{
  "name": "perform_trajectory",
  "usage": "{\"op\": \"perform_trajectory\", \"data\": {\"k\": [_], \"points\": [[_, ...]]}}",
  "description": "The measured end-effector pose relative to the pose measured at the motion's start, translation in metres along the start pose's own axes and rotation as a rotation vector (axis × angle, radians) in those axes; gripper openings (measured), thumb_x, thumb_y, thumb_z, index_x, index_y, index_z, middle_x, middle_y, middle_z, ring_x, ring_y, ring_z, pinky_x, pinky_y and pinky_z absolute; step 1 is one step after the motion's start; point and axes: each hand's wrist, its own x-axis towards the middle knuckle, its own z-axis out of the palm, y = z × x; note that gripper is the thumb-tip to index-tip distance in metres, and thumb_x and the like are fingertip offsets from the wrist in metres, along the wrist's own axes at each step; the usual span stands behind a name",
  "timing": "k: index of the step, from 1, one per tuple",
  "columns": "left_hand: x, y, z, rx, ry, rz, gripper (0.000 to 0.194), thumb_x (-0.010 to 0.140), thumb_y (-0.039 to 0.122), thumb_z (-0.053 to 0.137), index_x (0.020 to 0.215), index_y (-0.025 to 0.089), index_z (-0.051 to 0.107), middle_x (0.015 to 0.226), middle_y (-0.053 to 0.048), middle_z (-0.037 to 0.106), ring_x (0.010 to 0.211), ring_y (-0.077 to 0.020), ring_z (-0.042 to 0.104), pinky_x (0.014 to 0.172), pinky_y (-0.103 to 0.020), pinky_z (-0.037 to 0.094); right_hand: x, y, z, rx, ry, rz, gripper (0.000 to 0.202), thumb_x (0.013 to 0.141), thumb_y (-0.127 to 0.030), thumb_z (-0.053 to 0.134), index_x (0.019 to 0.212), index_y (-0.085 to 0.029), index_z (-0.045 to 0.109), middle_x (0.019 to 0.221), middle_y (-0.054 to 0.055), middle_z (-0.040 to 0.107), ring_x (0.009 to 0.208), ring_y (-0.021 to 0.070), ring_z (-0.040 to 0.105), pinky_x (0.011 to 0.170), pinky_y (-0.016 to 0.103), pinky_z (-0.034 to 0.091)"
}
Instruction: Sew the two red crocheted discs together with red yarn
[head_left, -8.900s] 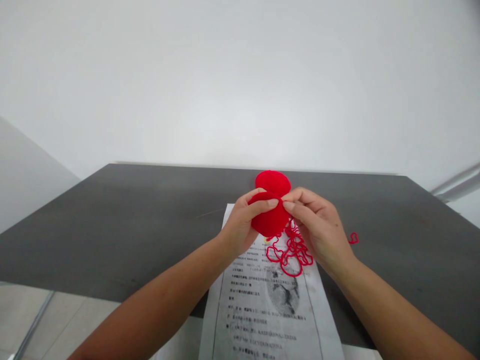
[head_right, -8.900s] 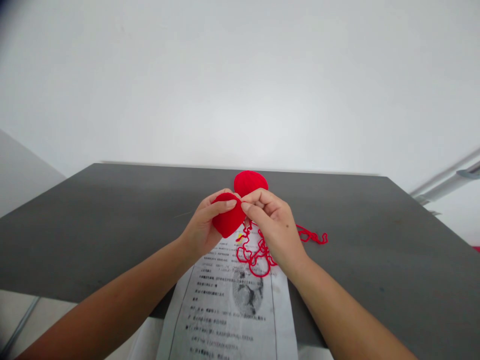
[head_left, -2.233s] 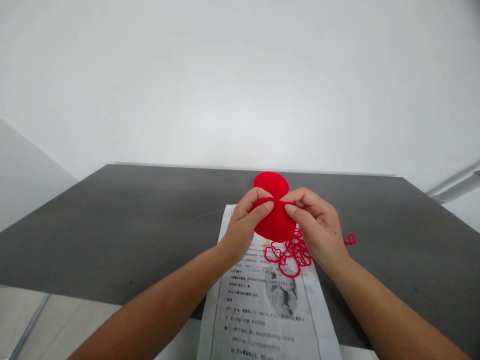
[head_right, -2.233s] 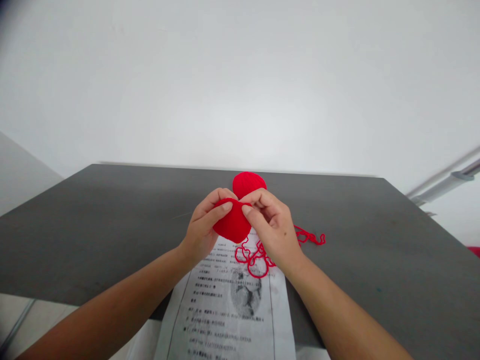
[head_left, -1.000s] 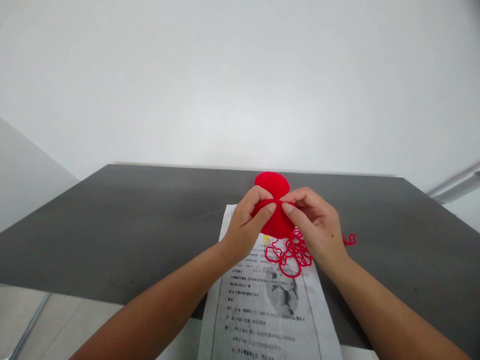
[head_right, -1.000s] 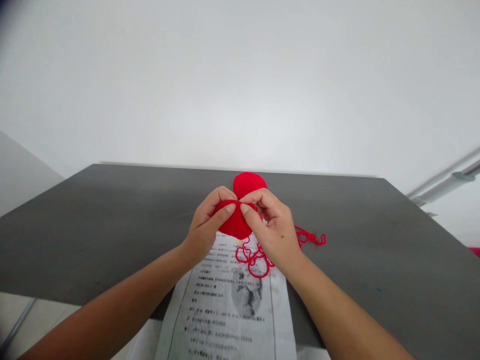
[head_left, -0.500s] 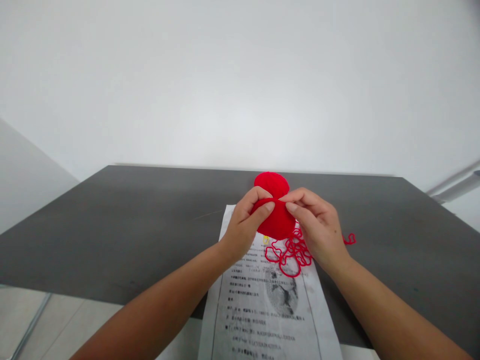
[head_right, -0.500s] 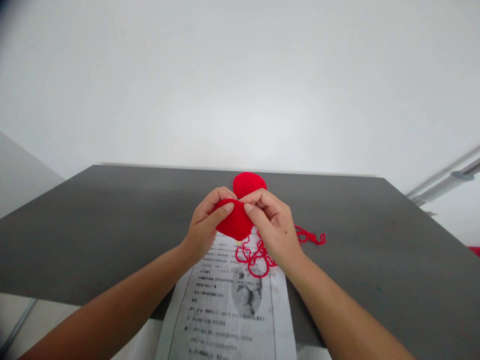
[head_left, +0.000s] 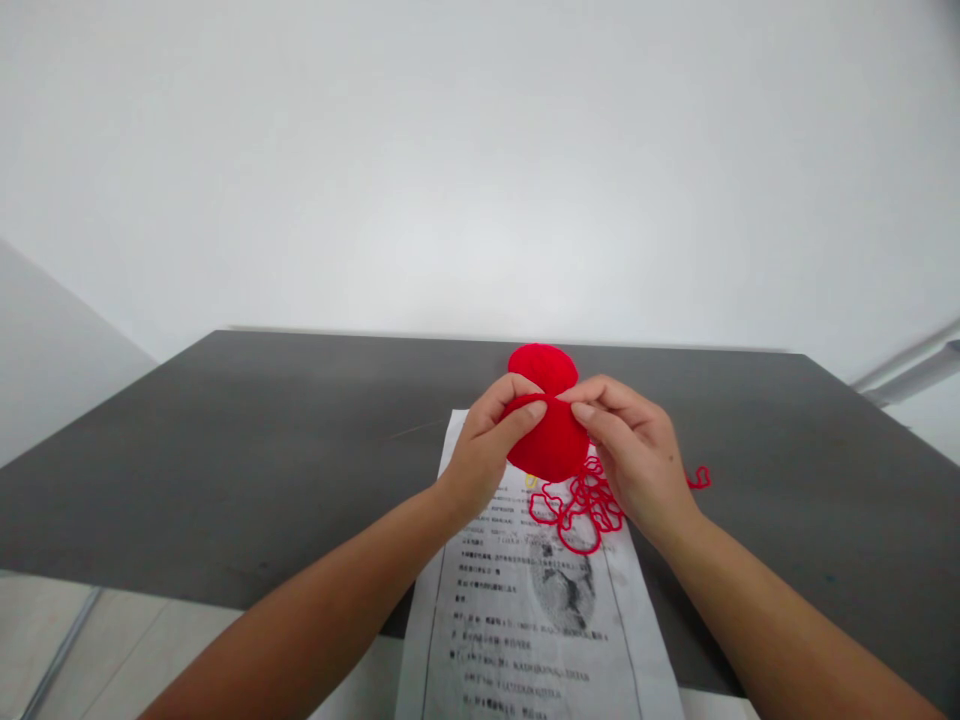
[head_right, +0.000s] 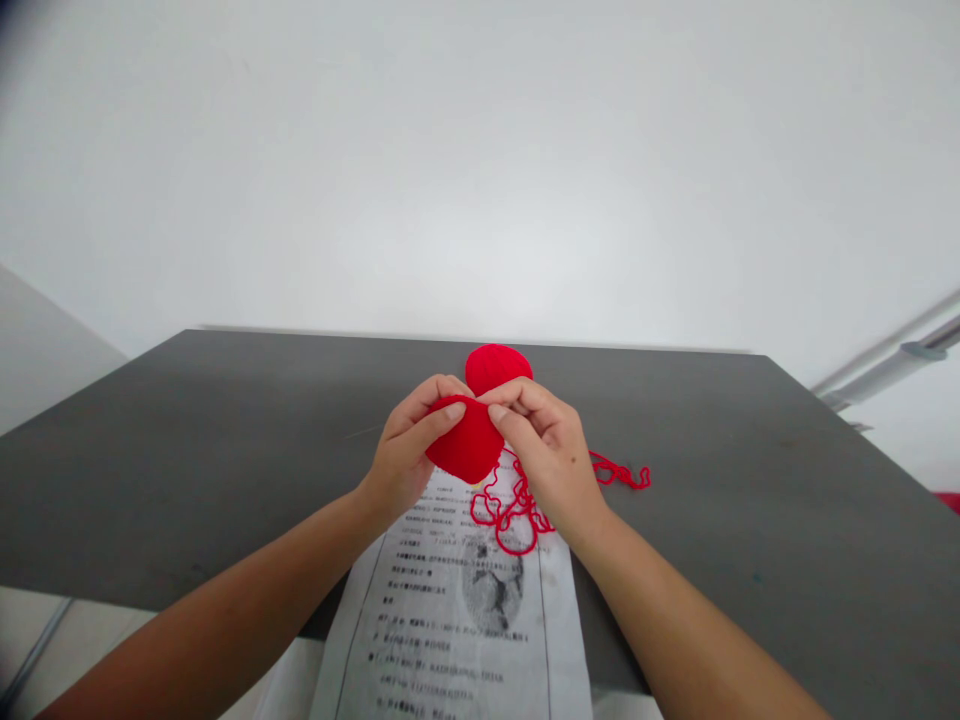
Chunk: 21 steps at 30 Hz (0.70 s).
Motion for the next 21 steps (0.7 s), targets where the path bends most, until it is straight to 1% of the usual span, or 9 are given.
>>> {"op": "perform_trajectory", "data": {"k": [5,12,16,21], "points": [[-0.0003,-0.0013,-0.0006,0.012,0.002,0.0,0.02,0.083,0.032,0.064,0.074,0.017,0.055,0.072,0.003,0.052,0.066,-0.0108,0.044,0.061,-0.024,0.034,0.0002,0.0007,-0.0011,-0.004,-0.004,0.014,0.011,0.086,-0.026,0.066,0.078,-0.021,0.071,0.071,-0.001,0.063,0.066,0.0139,0.054,0.064,0.027,0.041],[0.0004,-0.0003,-0.0005,0.001,0.029,-0.02,0.019,0.081,0.032,0.065,0.073,0.017,0.055,0.072,0.002,0.051,0.065,-0.011,0.043,0.061,-0.025,0.034,0.0016,0.0024,-0.0036,-0.118,0.011,-0.045,0.02,0.09,-0.029,0.058,0.075,-0.021,0.069,0.073,0.001,0.061,0.067,0.0151,0.052,0.063,0.027,0.041],[0.0005,0.0002,0.0003,-0.005,0.048,-0.028,0.02,0.079,0.032,0.065,0.072,0.017,0.055,0.07,0.003,0.051,0.063,-0.0107,0.043,0.06,-0.025,0.033,0.0024,0.0019,-0.0029,-0.148,0.032,-0.053,0.019,0.089,-0.031,0.058,0.077,-0.02,0.069,0.077,0.003,0.064,0.07,0.017,0.054,0.063,0.028,0.043],[0.0004,0.0004,0.0008,-0.015,0.068,-0.029,0.019,0.078,0.032,0.066,0.072,0.017,0.055,0.07,0.003,0.052,0.063,-0.0105,0.044,0.059,-0.024,0.033,0.0019,0.0033,-0.0043,-0.115,0.015,-0.034,0.017,0.089,-0.03,0.059,0.079,-0.02,0.069,0.075,0.001,0.062,0.067,0.0151,0.052,0.063,0.027,0.042]]}}
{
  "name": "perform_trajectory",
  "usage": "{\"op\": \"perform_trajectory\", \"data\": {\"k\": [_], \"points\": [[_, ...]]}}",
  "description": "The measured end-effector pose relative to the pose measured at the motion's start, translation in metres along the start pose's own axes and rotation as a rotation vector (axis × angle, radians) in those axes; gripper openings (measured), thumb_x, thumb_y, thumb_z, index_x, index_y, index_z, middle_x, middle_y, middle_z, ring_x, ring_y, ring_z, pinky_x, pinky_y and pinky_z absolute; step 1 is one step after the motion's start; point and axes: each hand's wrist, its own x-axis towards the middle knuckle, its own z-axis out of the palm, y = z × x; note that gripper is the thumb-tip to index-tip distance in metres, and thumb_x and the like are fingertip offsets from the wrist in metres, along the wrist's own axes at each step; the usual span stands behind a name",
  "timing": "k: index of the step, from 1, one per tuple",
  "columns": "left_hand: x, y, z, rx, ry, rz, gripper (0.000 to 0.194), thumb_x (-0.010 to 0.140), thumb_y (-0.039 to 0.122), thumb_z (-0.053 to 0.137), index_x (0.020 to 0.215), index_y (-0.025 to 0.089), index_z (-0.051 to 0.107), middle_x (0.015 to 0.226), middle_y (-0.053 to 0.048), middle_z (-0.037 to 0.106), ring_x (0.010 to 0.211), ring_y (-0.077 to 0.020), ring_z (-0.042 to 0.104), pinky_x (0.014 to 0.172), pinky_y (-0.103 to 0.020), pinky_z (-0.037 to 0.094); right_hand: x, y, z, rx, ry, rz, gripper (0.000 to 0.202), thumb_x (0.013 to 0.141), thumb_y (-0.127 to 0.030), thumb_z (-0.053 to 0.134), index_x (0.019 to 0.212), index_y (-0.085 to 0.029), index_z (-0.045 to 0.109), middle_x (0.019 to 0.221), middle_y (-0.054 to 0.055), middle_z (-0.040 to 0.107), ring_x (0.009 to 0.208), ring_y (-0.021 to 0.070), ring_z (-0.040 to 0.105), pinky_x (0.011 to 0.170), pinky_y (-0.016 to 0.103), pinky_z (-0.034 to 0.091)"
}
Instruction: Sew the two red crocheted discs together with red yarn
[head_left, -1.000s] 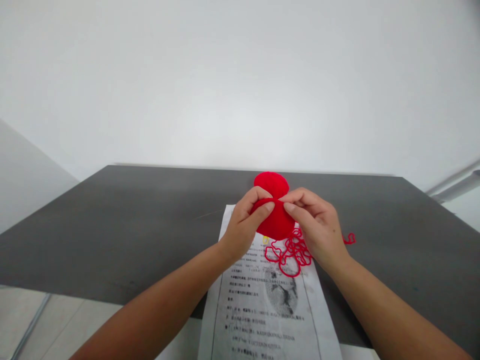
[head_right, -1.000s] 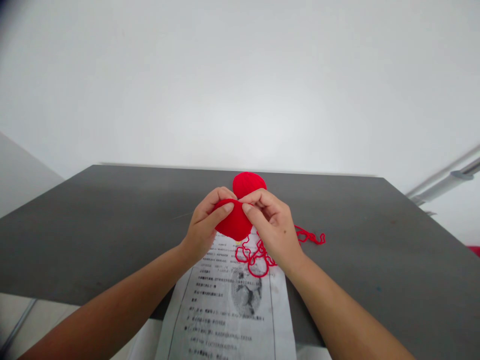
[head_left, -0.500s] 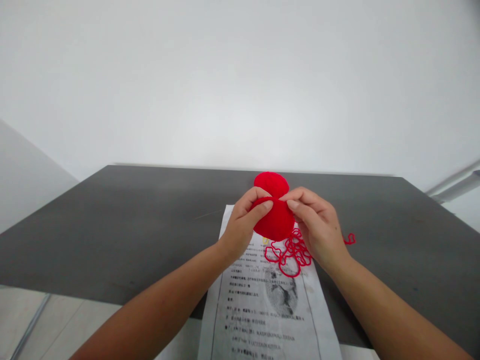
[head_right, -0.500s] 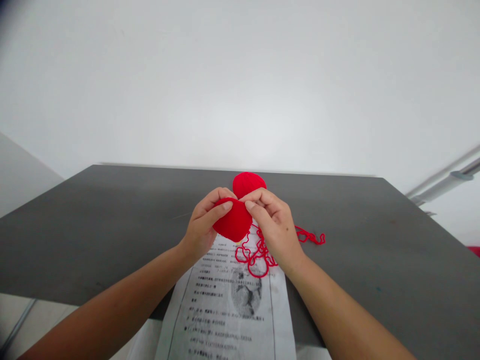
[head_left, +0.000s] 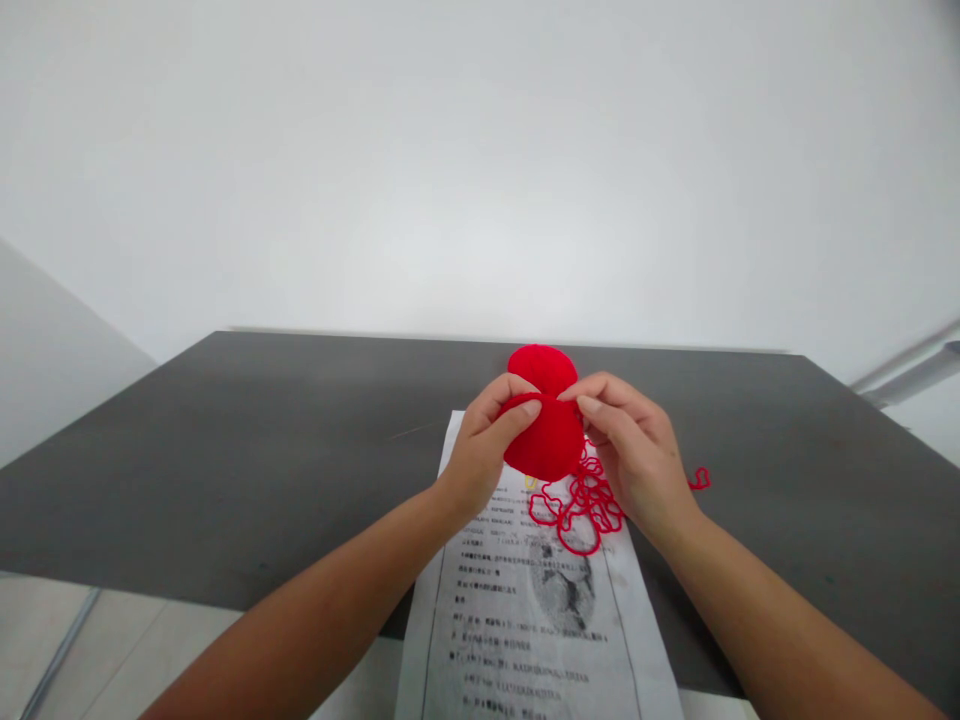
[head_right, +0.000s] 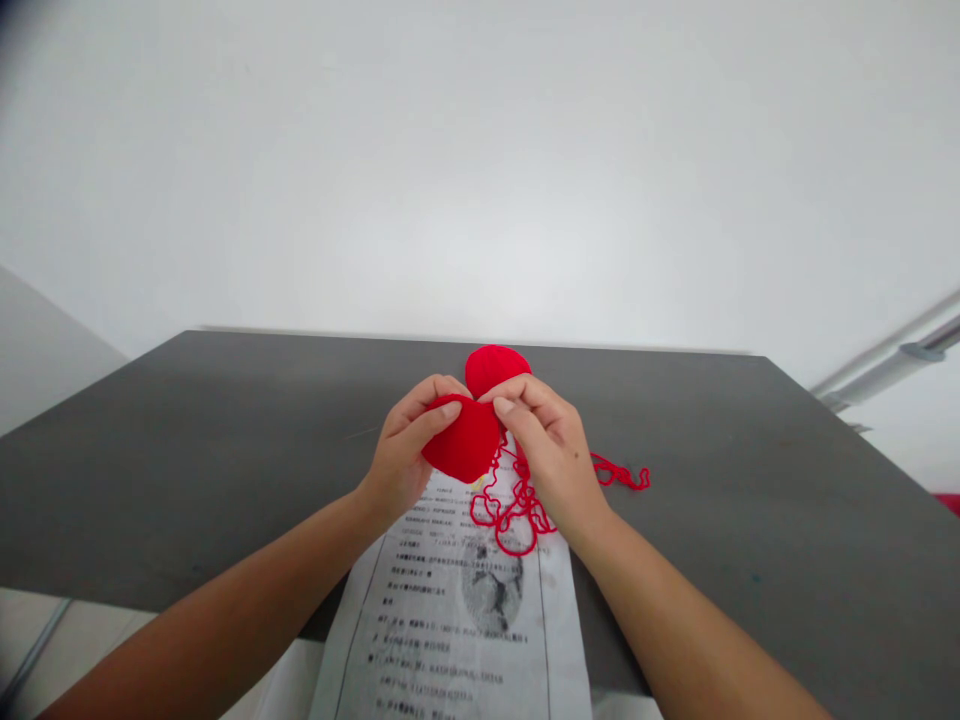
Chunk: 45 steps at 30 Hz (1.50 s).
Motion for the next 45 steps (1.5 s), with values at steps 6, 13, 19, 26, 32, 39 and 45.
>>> {"op": "perform_trajectory", "data": {"k": [6,13,19,26,32,39,45], "points": [[0.0,0.0,0.0,-0.023,0.02,-0.017,0.019,0.077,0.032,0.066,0.072,0.017,0.055,0.068,0.003,0.053,0.06,-0.0098,0.044,0.057,-0.023,0.033,0.0,0.001,0.0,0.056,-0.009,0.033,0.014,0.089,-0.03,0.061,0.08,-0.021,0.068,0.072,-0.001,0.06,0.065,0.0133,0.051,0.063,0.026,0.04],[0.0,0.002,0.001,-0.032,0.024,-0.044,0.02,0.076,0.033,0.066,0.072,0.017,0.055,0.066,0.003,0.052,0.059,-0.0096,0.043,0.056,-0.023,0.033,0.0,-0.004,0.004,0.104,-0.007,0.084,0.012,0.085,-0.029,0.067,0.078,-0.02,0.066,0.067,-0.003,0.057,0.061,0.0123,0.051,0.061,0.025,0.039],[0.0,0.001,0.0,-0.016,0.014,-0.049,0.021,0.076,0.035,0.066,0.072,0.018,0.055,0.068,0.003,0.051,0.061,-0.0104,0.043,0.057,-0.024,0.034,-0.001,-0.005,0.004,0.083,-0.008,0.086,0.016,0.086,-0.031,0.065,0.075,-0.02,0.064,0.067,-0.002,0.056,0.06,0.0125,0.049,0.059,0.026,0.039],[0.001,0.001,0.0,-0.033,-0.005,-0.055,0.02,0.075,0.034,0.067,0.072,0.017,0.056,0.069,0.002,0.053,0.061,-0.0105,0.044,0.057,-0.024,0.034,0.0,-0.005,0.005,0.094,0.002,0.055,0.017,0.086,-0.029,0.066,0.072,-0.019,0.062,0.065,-0.003,0.053,0.059,0.011,0.045,0.058,0.024,0.036],[0.0,0.002,-0.001,0.029,-0.018,-0.005,0.019,0.078,0.033,0.065,0.072,0.017,0.055,0.069,0.003,0.051,0.061,-0.0103,0.042,0.058,-0.024,0.033,0.0,-0.008,0.007,0.066,-0.012,0.04,0.018,0.087,-0.032,0.065,0.074,-0.019,0.064,0.068,-0.002,0.056,0.061,0.0116,0.046,0.059,0.024,0.038],[-0.002,0.002,-0.001,0.085,-0.022,-0.005,0.02,0.081,0.033,0.063,0.072,0.018,0.053,0.069,0.003,0.05,0.061,-0.0109,0.042,0.058,-0.025,0.033,0.0,-0.013,0.007,-0.015,-0.025,0.054,0.013,0.082,-0.03,0.067,0.075,-0.019,0.064,0.068,-0.001,0.057,0.06,0.0124,0.049,0.058,0.025,0.038],[-0.001,0.001,0.0,0.079,-0.003,-0.023,0.02,0.079,0.035,0.064,0.073,0.019,0.053,0.069,0.003,0.051,0.061,-0.0109,0.042,0.058,-0.025,0.033,0.001,-0.012,0.007,-0.018,-0.043,0.093,0.011,0.079,-0.028,0.067,0.074,-0.019,0.063,0.065,-0.002,0.056,0.059,0.0127,0.048,0.057,0.026,0.038]]}}
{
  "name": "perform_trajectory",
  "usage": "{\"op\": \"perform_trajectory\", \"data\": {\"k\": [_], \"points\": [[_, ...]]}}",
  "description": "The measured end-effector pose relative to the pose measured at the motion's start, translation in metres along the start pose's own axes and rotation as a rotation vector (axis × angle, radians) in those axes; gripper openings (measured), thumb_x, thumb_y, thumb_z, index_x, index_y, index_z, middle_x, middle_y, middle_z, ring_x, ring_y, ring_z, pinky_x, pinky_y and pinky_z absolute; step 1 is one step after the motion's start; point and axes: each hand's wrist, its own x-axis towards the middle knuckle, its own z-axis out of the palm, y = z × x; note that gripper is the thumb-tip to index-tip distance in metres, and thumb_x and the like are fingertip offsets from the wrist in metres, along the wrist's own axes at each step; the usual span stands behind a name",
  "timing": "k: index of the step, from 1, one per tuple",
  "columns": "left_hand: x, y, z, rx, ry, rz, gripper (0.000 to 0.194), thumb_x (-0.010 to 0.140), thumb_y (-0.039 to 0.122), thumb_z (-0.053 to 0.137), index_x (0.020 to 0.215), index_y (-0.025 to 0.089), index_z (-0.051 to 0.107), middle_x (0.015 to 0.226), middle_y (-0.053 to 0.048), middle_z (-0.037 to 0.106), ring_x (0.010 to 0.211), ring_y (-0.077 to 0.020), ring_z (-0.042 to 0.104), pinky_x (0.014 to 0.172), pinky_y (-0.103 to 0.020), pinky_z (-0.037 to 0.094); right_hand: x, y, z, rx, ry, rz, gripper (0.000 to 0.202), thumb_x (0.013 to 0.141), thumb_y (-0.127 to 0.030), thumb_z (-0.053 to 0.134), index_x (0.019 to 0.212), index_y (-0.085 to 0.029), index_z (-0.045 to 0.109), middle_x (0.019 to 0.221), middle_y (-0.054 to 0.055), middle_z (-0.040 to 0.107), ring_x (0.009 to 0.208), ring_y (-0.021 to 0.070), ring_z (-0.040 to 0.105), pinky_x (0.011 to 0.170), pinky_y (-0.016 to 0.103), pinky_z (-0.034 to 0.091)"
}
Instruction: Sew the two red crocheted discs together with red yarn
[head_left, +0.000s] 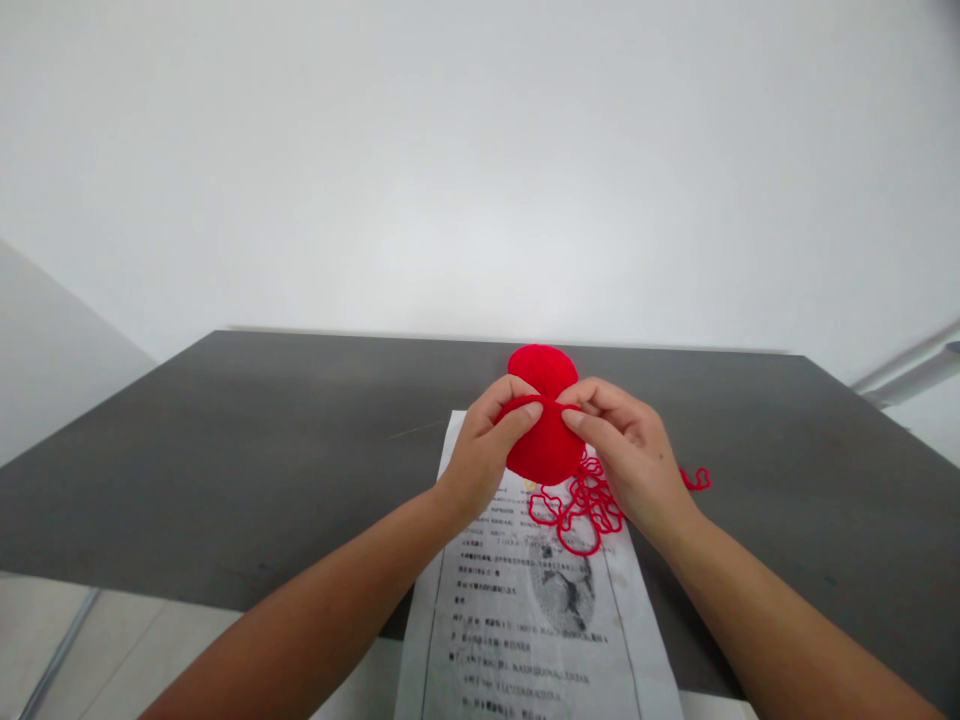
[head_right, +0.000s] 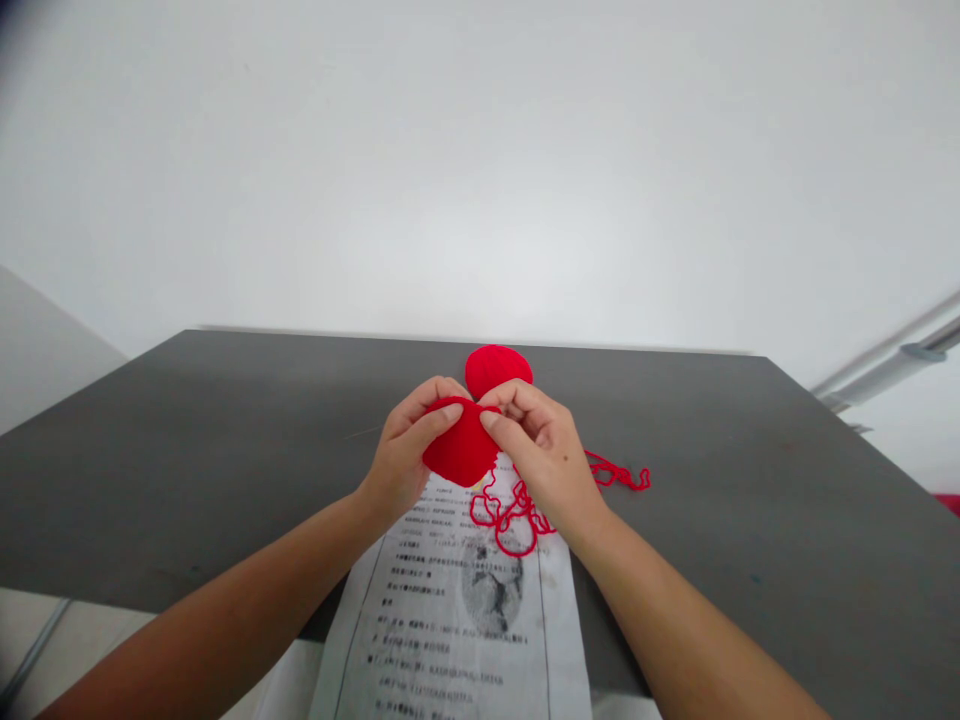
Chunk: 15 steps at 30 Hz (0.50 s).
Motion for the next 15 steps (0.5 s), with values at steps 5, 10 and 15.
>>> {"op": "perform_trajectory", "data": {"k": [5,10,15], "points": [[0.0001,-0.0001,0.0012,-0.036,-0.026,-0.036,0.025,0.079,0.039,0.063,0.071,0.019,0.051,0.066,0.004,0.047,0.058,-0.0101,0.039,0.056,-0.025,0.031,0.0002,0.0042,-0.001,0.086,0.013,0.061,0.012,0.08,-0.031,0.068,0.076,-0.02,0.064,0.065,-0.002,0.058,0.058,0.0127,0.05,0.058,0.026,0.038],[-0.0001,-0.0004,0.001,-0.032,-0.063,-0.044,0.028,0.081,0.041,0.062,0.069,0.018,0.049,0.065,0.004,0.046,0.057,-0.0097,0.036,0.055,-0.025,0.029,0.0006,0.0048,-0.0019,0.192,0.008,0.123,0.013,0.079,-0.031,0.07,0.074,-0.02,0.064,0.06,-0.004,0.056,0.051,0.0102,0.045,0.052,0.023,0.035],[0.0001,0.0011,0.001,-0.009,-0.054,-0.046,0.029,0.08,0.041,0.062,0.068,0.019,0.048,0.064,0.004,0.045,0.056,-0.0098,0.036,0.055,-0.026,0.028,0.0004,0.0044,-0.0015,0.205,-0.002,0.137,0.015,0.079,-0.033,0.07,0.075,-0.02,0.064,0.06,-0.003,0.056,0.049,0.0104,0.045,0.05,0.023,0.037]]}}
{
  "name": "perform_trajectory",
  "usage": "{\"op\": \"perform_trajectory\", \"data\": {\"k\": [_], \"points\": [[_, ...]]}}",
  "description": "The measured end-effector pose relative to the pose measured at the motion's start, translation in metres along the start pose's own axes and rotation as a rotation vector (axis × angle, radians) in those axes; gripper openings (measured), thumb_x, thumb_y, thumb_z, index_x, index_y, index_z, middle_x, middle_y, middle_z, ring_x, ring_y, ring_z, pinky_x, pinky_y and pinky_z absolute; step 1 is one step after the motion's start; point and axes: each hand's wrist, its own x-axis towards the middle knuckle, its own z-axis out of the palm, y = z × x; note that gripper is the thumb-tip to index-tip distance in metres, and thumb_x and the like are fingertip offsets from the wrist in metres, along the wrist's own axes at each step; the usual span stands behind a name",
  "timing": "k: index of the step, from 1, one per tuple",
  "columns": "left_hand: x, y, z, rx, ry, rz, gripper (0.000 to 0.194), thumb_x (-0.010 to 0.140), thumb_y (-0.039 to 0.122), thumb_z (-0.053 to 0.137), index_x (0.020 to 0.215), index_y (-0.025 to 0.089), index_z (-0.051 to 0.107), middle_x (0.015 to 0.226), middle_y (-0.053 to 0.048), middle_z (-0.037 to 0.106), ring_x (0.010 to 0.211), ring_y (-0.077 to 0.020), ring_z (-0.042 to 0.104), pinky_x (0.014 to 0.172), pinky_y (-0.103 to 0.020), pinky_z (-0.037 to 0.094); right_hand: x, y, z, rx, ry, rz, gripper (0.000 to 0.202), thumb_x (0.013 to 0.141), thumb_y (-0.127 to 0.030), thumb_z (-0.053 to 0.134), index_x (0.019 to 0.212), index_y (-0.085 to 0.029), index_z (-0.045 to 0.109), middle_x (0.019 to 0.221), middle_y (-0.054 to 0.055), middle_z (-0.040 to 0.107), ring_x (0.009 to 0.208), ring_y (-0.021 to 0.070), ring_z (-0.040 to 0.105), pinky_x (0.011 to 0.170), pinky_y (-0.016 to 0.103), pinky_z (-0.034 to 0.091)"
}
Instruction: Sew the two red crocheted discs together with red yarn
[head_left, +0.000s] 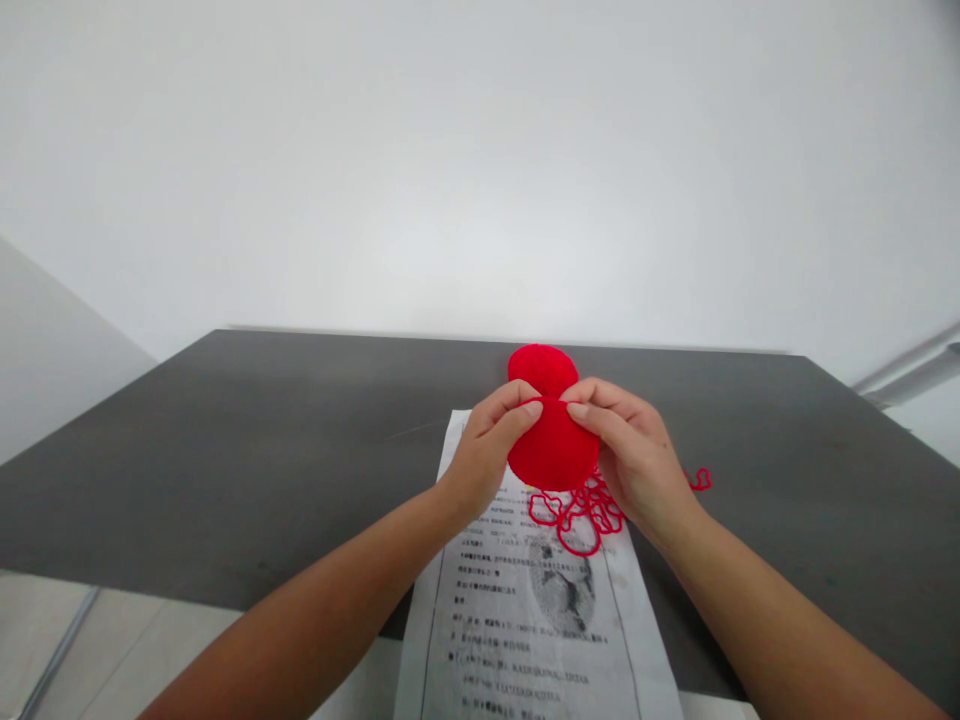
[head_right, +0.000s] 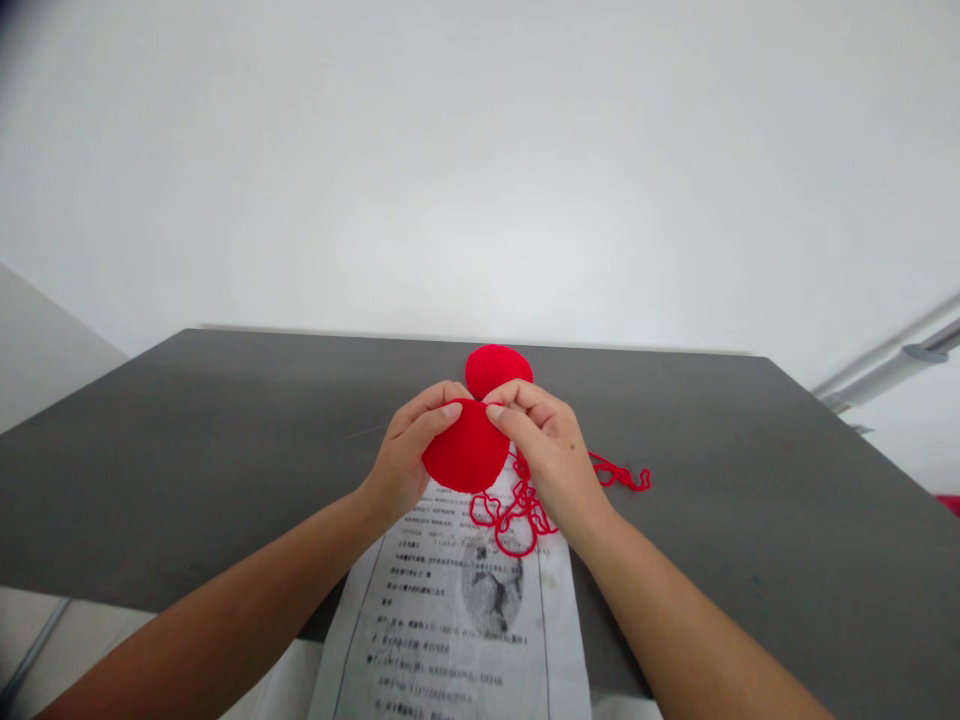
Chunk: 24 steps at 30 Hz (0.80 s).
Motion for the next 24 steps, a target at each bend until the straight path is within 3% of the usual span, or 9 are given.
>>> {"op": "perform_trajectory", "data": {"k": [12,24], "points": [[-0.0011,-0.0001,0.0,-0.074,0.01,0.018,0.029,0.082,0.042,0.063,0.07,0.018,0.05,0.066,0.003,0.046,0.058,-0.0095,0.037,0.054,-0.025,0.028,-0.0008,0.0027,-0.0007,-0.036,-0.055,-0.046,0.023,0.086,-0.035,0.069,0.071,-0.019,0.061,0.066,-0.002,0.056,0.057,0.01,0.046,0.056,0.022,0.038],[-0.0028,-0.0024,0.0006,-0.115,-0.011,-0.004,0.036,0.084,0.046,0.062,0.068,0.018,0.045,0.063,0.004,0.041,0.055,-0.0083,0.035,0.052,-0.023,0.027,-0.0005,0.0029,0.001,0.036,-0.052,-0.056,0.023,0.084,-0.034,0.072,0.07,-0.018,0.063,0.064,-0.002,0.056,0.057,0.0089,0.046,0.055,0.021,0.037]]}}
